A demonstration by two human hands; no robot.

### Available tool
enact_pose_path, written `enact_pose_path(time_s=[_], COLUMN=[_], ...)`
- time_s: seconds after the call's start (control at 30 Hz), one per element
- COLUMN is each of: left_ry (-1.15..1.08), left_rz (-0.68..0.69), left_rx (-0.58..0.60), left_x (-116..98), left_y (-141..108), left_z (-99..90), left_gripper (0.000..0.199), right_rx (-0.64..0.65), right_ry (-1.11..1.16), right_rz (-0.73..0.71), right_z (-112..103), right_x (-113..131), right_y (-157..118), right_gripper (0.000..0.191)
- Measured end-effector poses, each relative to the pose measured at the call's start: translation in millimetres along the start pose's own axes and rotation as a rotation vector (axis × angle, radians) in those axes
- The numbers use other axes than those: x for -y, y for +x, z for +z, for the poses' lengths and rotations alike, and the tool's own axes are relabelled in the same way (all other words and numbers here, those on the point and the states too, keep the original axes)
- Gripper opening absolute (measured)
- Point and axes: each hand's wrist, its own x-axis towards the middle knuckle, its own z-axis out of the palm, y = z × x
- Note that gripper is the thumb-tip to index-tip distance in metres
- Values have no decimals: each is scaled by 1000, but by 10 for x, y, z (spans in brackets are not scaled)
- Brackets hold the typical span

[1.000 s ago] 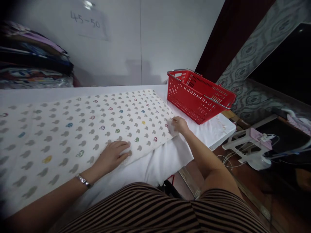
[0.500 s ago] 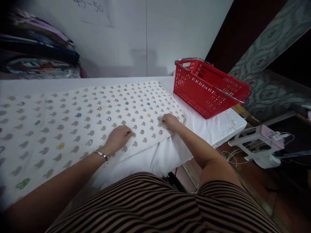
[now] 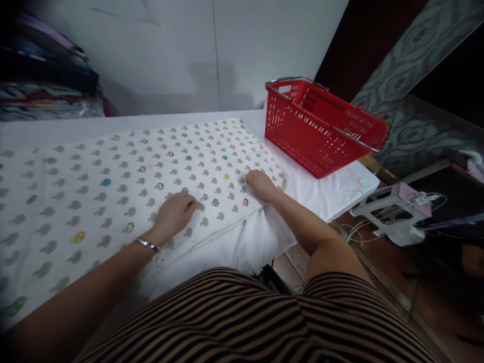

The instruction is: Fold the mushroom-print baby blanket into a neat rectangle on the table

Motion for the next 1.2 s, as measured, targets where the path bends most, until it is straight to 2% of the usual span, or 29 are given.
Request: enact_pose_path(time_s=[0.13, 0.23, 0.33, 0.4, 0.47, 0.57, 0.67, 0.77, 0.83, 0.9, 1.03, 1.2], left_ry=[-8, -12, -12, -24, -51, -85, -68, -1, 51, 104, 169, 70], left_rz=[35, 25, 51, 130, 234, 354, 400, 388, 383, 381, 362, 308], left_rx=[64, 72, 34, 36, 68, 126, 184, 229, 246, 249, 227, 220], left_x=[-3, -16, -64, -138, -245, -421, -550, -622, -655, -683, -719, -715], left_y=[-13, -31, -78, -133, -201, -295, -335, -328, -318, -315, -318, -301], left_z=[24, 3, -12, 2, 38, 114, 174, 184, 176, 175, 203, 209], left_gripper=[21, 21, 23, 25, 25, 22, 19, 14, 13, 15, 21, 21], right_rx=[68, 66, -34, -129, -231, -324, -238, -150, -144, -138, -129, -169], right_ry=[60, 178, 330, 363, 315, 199, 293, 630, 809, 886, 927, 954], right_rz=[6, 10, 35, 114, 273, 613, 942, 1125, 1147, 1147, 1145, 1150], right_z=[17, -43, -151, -222, -277, -314, -297, -251, -223, -206, -214, -256], right_x=[-3, -6, -99, -239, -422, -675, -790, -776, -745, -726, -728, -750], right_y=[8, -25, -125, -243, -400, -649, -809, -825, -779, -719, -637, -634], right_gripper=[19, 19, 20, 20, 20, 19, 24, 34, 33, 26, 12, 6])
